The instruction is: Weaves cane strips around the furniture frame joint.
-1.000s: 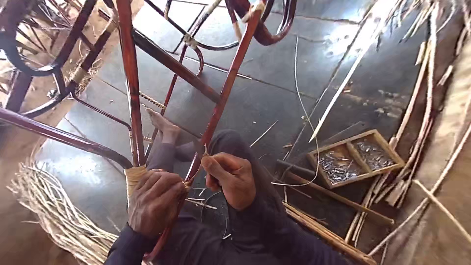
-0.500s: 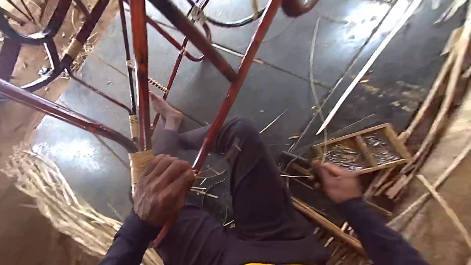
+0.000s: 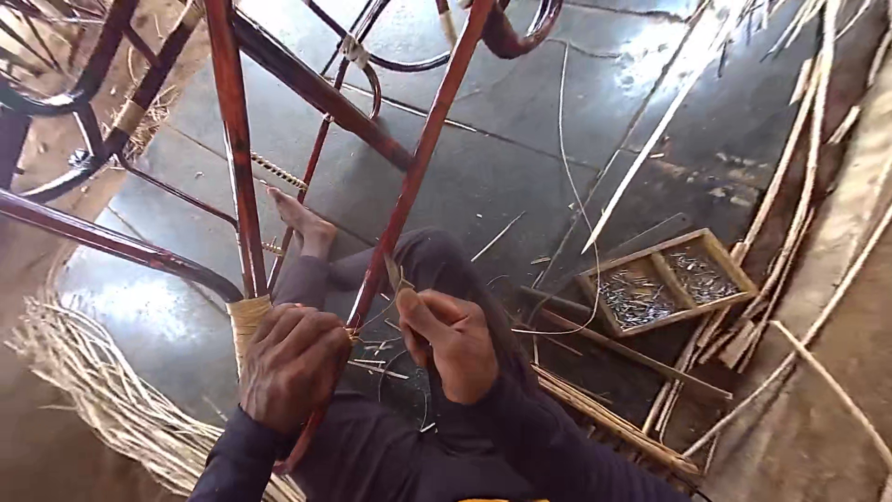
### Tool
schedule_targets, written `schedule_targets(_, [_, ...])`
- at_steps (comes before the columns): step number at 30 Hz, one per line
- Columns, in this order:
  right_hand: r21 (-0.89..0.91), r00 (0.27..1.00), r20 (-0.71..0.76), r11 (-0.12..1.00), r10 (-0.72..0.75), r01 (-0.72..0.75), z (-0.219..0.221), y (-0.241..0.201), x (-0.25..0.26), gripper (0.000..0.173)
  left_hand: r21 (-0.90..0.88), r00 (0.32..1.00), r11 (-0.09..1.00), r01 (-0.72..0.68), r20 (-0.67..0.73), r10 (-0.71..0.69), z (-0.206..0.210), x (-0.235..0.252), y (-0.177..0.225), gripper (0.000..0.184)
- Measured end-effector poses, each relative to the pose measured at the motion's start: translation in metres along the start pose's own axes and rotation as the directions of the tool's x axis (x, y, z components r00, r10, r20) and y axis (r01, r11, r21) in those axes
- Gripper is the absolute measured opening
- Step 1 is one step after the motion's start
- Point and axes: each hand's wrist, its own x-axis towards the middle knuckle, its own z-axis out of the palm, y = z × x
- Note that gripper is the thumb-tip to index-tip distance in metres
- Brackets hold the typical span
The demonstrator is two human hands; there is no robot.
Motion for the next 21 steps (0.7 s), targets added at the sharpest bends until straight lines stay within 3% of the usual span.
schedule_targets(2, [0.178,0.959,0.217,0.958,0.182,-0.223,-0.001,-0.002,-0.019,0.039,-0.003,1.0,1.0,-0.013,-0.007,0.013,0.0,0.002,-0.002,0.015])
schedule_targets(3, [0.259,0.923,0.335,0.924,0.186,-0.281,-0.005,-0.001,-0.036,0.04,-0.007,1.0,1.0,-0.019,-0.01,0.019,0.001,0.002,-0.002,0.016])
schedule_targets(4, [0.333,0.897,0.426,0.902,0.114,-0.273,-0.014,-0.002,-0.055,0.04,-0.013,1.0,1.0,-0.02,-0.007,0.019,0.0,0.001,-0.002,0.016])
schedule_targets(6, [0.378,0.885,0.446,0.924,-0.135,-0.049,-0.049,-0.017,-0.072,0.036,-0.006,1.0,1.0,-0.015,-0.003,0.015,-0.001,0.004,-0.004,0.016])
schedule_targets(8, [0.187,0.96,0.22,0.974,-0.172,0.132,-0.09,-0.03,-0.065,0.037,-0.006,1.0,1.0,-0.007,0.002,0.007,-0.001,0.001,-0.001,0.017])
schedule_targets(10, [-0.209,0.99,-0.062,0.972,-0.126,0.111,-0.112,-0.018,-0.043,0.03,-0.016,1.0,1.0,-0.022,0.007,0.022,0.0,0.001,0.003,0.017])
schedule_targets(12, [-0.519,0.994,-0.093,0.855,-0.05,-0.006,-0.109,0.0,-0.022,0.03,0.001,1.0,1.0,-0.026,-0.002,0.026,0.003,0.003,0.001,0.017])
schedule_targets(13, [-0.562,0.998,-0.049,0.827,-0.037,0.003,-0.095,0.005,-0.018,0.032,0.008,1.0,1.0,-0.021,-0.004,0.021,0.004,0.002,0.0,0.017])
schedule_targets(15, [-0.496,0.993,0.041,0.861,-0.108,0.114,-0.058,0.006,-0.013,0.033,0.009,1.0,1.0,-0.013,-0.004,0.013,0.003,0.0,0.001,0.016])
schedule_targets(18, [-0.231,0.967,0.075,0.94,-0.242,0.253,-0.019,0.001,0.006,0.028,0.012,1.0,1.0,-0.012,-0.002,0.012,0.002,0.002,0.001,0.017])
schedule_targets(19, [-0.135,0.974,0.094,0.966,-0.209,0.22,-0.012,0.0,0.009,0.028,0.007,1.0,1.0,-0.018,-0.005,0.018,0.002,0.002,0.0,0.017])
schedule_targets(21, [0.03,0.974,0.226,0.999,0.027,-0.035,-0.006,-0.002,-0.008,0.035,-0.007,1.0,1.0,-0.028,-0.014,0.028,0.002,0.001,-0.001,0.015])
